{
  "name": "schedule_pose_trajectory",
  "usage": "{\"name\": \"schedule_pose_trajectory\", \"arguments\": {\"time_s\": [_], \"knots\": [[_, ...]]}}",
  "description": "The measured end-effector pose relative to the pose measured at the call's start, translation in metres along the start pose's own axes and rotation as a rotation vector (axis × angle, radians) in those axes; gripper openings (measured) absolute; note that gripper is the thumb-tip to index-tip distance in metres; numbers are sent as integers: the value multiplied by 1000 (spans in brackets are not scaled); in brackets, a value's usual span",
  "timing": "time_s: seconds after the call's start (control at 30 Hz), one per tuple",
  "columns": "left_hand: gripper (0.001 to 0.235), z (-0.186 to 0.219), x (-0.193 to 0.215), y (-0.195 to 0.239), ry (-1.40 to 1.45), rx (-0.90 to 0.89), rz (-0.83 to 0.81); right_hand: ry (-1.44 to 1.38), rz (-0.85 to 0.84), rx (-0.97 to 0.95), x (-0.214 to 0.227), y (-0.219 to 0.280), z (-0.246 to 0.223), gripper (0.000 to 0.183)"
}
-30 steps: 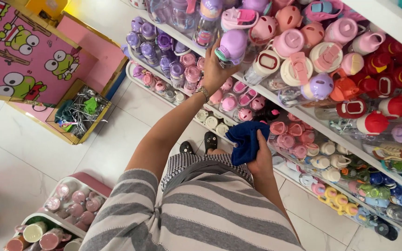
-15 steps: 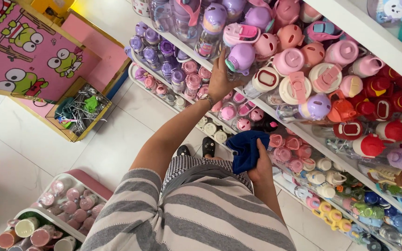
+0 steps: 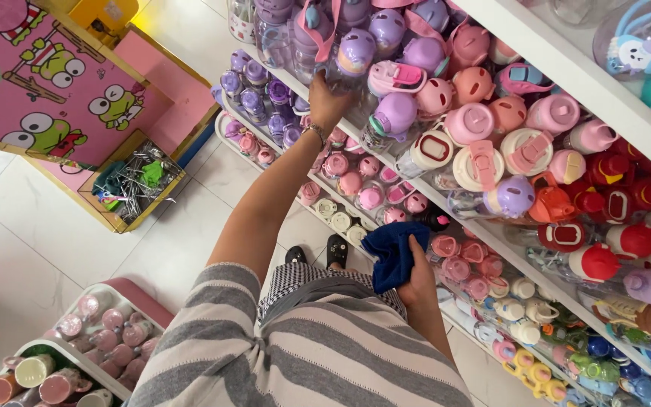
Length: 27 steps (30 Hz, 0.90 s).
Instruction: The recorder is cleaning and organizing various water bottles on store shelves using a cloth.
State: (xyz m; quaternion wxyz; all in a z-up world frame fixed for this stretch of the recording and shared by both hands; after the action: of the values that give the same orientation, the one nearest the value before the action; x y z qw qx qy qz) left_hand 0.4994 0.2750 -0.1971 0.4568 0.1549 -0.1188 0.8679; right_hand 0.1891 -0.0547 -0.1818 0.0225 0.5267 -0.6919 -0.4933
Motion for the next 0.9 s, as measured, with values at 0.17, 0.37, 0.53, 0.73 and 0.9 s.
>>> {"name": "schedule_pose_trajectory", "arguments": {"time_s": [0.17,0.37,0.53,0.73,0.9], "knots": [[96,-4,-10,2,-16,47,13,-10,16,34,10,7,-7,35],[93,7,3,16,-109,-51,32,-37,40,28,24,5,-3,36],[94,22,44,41,-21,-80,112,-10,-8,-7,4,7,-2,38],[82,54,117,104,225,84,-52,101,-105,64,-47,14,-14,43],[85,71,162,176,155,-76,-242,524,-470,607,-139,34,-57,54]]}}
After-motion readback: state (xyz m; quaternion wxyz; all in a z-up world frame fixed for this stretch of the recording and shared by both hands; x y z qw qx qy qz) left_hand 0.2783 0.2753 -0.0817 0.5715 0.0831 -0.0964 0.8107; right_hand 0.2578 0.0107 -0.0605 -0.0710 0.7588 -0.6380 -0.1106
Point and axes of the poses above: each hand's wrist, its own y-axis away from the middle knuckle, its own x-axis out of the back of the hand, z = x × y, the point moved 6 cm from there along -y, towards the middle knuckle, and after that the axes turned 3 degrees about x, right-handed, at the moved point
